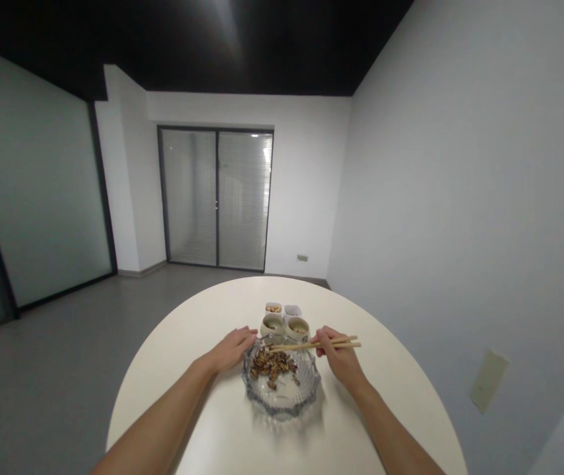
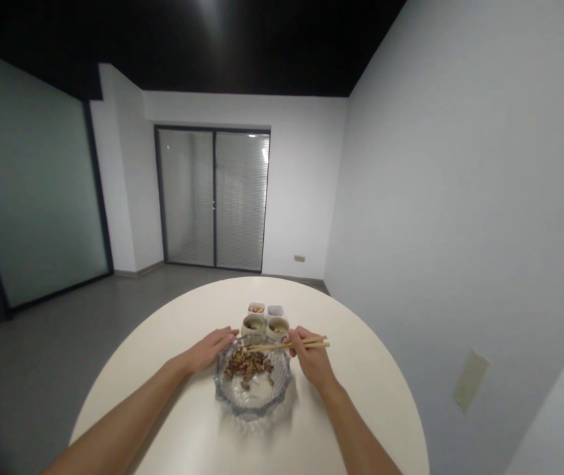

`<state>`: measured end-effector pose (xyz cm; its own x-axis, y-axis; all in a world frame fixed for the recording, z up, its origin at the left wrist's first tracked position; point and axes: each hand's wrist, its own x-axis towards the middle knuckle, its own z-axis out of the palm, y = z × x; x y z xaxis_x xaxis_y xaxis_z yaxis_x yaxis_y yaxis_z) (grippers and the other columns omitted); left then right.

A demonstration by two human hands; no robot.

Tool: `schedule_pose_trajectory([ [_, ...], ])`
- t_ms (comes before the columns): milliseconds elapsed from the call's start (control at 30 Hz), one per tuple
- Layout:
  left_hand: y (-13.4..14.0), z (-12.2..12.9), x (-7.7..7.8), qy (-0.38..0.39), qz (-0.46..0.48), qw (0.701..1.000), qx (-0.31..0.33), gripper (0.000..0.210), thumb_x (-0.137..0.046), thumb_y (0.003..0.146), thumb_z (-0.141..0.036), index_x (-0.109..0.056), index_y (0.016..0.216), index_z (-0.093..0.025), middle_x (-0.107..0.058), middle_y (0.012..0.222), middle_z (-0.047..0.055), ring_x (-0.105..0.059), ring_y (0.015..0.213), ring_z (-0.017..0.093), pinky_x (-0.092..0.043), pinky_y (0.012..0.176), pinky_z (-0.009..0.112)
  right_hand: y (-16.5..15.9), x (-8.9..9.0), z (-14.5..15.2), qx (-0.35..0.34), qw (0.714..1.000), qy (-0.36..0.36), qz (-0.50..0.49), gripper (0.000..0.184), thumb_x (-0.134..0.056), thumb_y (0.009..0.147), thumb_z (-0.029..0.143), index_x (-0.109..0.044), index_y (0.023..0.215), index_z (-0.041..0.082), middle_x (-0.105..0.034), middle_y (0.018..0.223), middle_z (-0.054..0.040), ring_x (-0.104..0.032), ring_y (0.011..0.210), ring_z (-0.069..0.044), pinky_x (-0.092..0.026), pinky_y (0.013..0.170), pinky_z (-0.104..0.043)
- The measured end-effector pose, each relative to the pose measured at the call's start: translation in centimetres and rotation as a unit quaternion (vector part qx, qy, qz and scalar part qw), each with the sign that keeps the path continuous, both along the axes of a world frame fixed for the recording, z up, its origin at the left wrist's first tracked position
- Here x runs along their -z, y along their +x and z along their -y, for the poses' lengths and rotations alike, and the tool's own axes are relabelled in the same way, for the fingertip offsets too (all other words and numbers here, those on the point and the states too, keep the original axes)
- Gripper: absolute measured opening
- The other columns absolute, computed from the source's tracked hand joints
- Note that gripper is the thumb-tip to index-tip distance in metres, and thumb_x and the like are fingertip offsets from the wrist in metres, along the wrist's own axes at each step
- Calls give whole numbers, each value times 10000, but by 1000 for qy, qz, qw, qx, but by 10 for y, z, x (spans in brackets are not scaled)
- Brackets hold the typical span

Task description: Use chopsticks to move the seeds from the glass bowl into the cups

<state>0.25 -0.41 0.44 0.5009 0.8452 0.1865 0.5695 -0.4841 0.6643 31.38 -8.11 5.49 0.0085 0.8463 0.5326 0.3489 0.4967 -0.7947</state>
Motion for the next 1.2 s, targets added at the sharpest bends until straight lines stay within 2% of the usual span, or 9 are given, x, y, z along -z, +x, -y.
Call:
schedule_pose_trajectory([
  [300,-1,-3,4,-4,7,1000,-7,745,-320,1009,-776,-691,1400,-261,-578,1562,54,-389,1524,363,-190,1305,520,-1,1,-3,23,1000,-2,-21,703,-541,875,857,-739,700,206,-625,512,-27,-567,492,-187,-459,511,-303],
  [433,0,-2,4,-1,0,1000,-5,772,-294,1012,-775,-677,1418,-243,-570,1567,66,-386,1525,370,-202,1298,540,2,2,-6,24,999,-9,-31,709,-547,859,870,-738,701,205,-628,510,-28,-569,494,-188,-462,513,-305],
  [667,-1,-1,2,1,6,1000,-4,734,-327,1012,-765,-691,1402,-260,-583,1557,52,-401,1519,355,-209,1301,508,5,3,-10,32,998,-16,-42,695,-550,862,857,-723,696,204,-624,498,-27,-546,462,-176,-438,474,-292],
  [967,0,0,1,-1,-4,1000,-7,750,-295,1021,-756,-685,1410,-247,-569,1568,64,-394,1521,369,-191,1300,545,6,4,-7,-8,999,-31,-25,680,-564,868,841,-739,717,201,-629,521,-23,-571,493,-178,-454,499,-291],
  [1200,-1,1,0,4,14,1000,-6,691,-352,1025,-744,-702,1385,-269,-598,1542,51,-421,1509,349,-211,1300,508,8,4,-3,-31,999,-23,1,646,-577,902,792,-757,715,200,-632,538,-19,-557,515,-168,-416,515,-277],
])
